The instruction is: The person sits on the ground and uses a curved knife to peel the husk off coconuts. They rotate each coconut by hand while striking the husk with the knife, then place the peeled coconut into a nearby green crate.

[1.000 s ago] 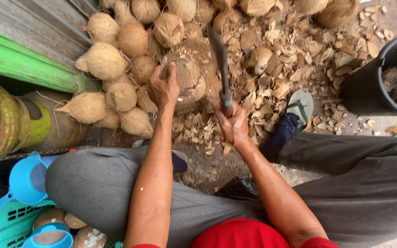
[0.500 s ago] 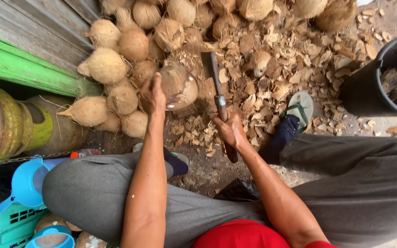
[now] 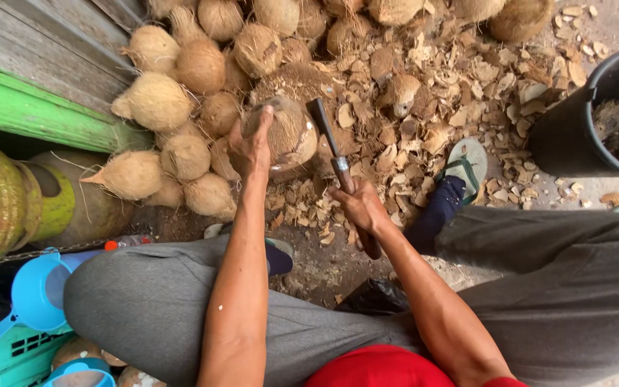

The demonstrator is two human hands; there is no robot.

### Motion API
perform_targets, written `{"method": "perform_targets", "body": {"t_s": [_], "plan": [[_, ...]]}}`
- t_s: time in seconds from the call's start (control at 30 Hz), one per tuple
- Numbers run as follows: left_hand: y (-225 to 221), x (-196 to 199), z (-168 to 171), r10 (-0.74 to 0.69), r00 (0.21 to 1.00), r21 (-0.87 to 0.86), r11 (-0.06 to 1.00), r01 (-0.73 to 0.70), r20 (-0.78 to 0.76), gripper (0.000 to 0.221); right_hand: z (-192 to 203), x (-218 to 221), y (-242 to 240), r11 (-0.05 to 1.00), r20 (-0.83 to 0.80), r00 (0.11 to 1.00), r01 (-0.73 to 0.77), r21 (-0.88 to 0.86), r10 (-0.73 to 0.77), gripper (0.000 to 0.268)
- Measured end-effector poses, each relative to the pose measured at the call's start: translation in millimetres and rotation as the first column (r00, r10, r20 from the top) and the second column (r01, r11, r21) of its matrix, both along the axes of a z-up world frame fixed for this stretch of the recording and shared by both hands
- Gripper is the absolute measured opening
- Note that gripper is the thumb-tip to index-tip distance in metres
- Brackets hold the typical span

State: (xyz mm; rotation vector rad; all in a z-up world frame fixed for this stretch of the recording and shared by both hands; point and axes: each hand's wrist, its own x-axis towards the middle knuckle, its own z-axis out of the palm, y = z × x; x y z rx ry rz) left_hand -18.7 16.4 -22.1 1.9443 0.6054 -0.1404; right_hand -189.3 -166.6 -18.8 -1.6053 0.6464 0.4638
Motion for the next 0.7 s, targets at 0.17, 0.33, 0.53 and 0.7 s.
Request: {"method": "perform_targets", "body": {"t_s": [0.17, 0.33, 0.53, 0.7], "plan": [[5, 1, -23, -0.065, 0.985, 0.063, 0.996, 0.056, 0.158, 0.081, 21, -1, -9, 0.996, 0.362, 0.929, 0.087, -0.014, -0.076, 0.032], [-2, 6, -31, -0.014, 0.990, 0.015, 1.000, 0.012, 0.143, 0.071, 15, 10, -1, 0.990, 0.453, 0.881, 0.112, 0.081, -0.137, 0.039], [-1, 1, -38, -0.149, 0.946, 0.094, 0.987, 0.127, 0.287, 0.082, 5, -1, -8, 0.968, 0.372, 0.923, -0.001, -0.250, 0.097, 0.027], [7, 1, -33, 0.183, 0.959, -0.846, 0.526, 0.089, 0.214, 0.079, 0, 10, -3, 0.300, 0.004, 0.861, 0.172, 0.938, -0.508, 0.031]]}}
